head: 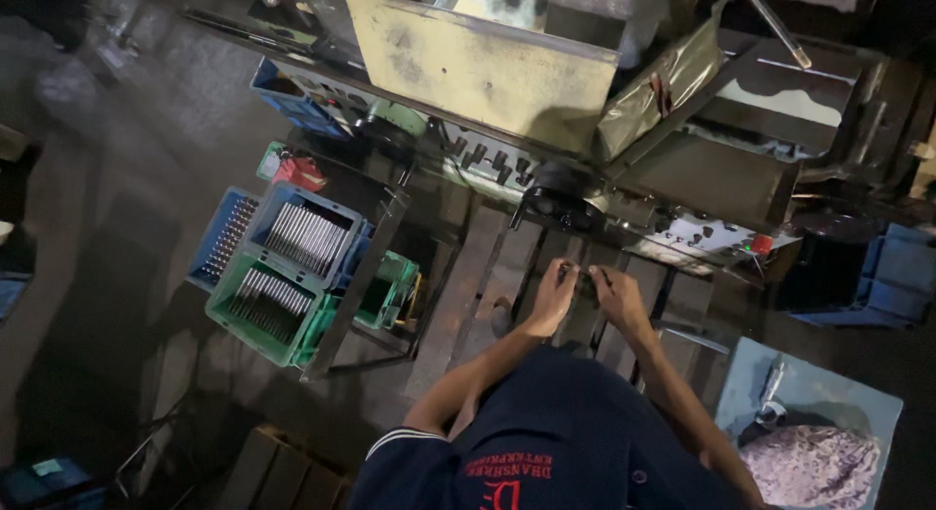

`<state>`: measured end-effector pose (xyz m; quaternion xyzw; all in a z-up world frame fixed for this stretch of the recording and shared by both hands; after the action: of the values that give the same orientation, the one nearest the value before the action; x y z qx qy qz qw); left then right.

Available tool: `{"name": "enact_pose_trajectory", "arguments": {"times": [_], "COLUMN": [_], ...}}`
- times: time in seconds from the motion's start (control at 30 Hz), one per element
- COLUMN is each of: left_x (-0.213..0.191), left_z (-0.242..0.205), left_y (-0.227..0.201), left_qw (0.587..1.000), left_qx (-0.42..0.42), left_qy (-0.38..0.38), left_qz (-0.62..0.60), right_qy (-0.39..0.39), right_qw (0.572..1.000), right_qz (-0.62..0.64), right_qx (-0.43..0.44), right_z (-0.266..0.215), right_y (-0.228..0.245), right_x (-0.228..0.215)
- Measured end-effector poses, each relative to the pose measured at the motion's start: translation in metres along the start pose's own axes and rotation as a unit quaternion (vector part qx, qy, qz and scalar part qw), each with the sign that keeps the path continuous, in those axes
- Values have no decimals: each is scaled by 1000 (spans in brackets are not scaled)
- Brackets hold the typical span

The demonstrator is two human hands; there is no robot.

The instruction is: The person repeatedly picks up small metal rods from a green bin, places them into a grinding machine, and then removes them to place them into a blue bin. This cycle is performed continuously throughout the clip.

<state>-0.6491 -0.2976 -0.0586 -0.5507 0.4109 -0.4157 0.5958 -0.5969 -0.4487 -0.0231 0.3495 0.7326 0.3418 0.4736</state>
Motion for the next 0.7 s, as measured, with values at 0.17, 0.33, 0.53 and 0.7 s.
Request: {"name": "enact_pose_trajectory", "arguments": {"times": [0.17, 0.33, 0.53, 0.7], "left_x": [-8, -12, -14, 7], "left_z": [3, 1, 0, -31], "left_y": [-29, -31, 47, 98], "left_qw": [997, 988, 987, 913], "left_qx": [58, 110, -56, -278], "left_qy": [6, -6, 77, 286], "left_qz": [41, 105, 129, -83], "right_qy": [29, 182, 114, 149], "right_qw": [999, 943, 992, 941], "right_qz": [15, 208, 44, -162], "right_qx": [-11, 183, -37, -259], "right_z": [2, 2, 5, -21], "right_y": [7, -37, -31, -14], "right_x": [2, 40, 43, 47]}}
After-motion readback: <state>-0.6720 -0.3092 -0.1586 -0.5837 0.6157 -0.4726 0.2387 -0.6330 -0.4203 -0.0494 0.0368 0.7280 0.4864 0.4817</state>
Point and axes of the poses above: each hand's wrist, its own z-axis towards the middle knuckle, its own x-axis out of the palm, y = z × x, the point moved 10 cm from there along z, towards the middle knuckle, and after that the axes turned 13 degrees about x, right-handed, at the moved point
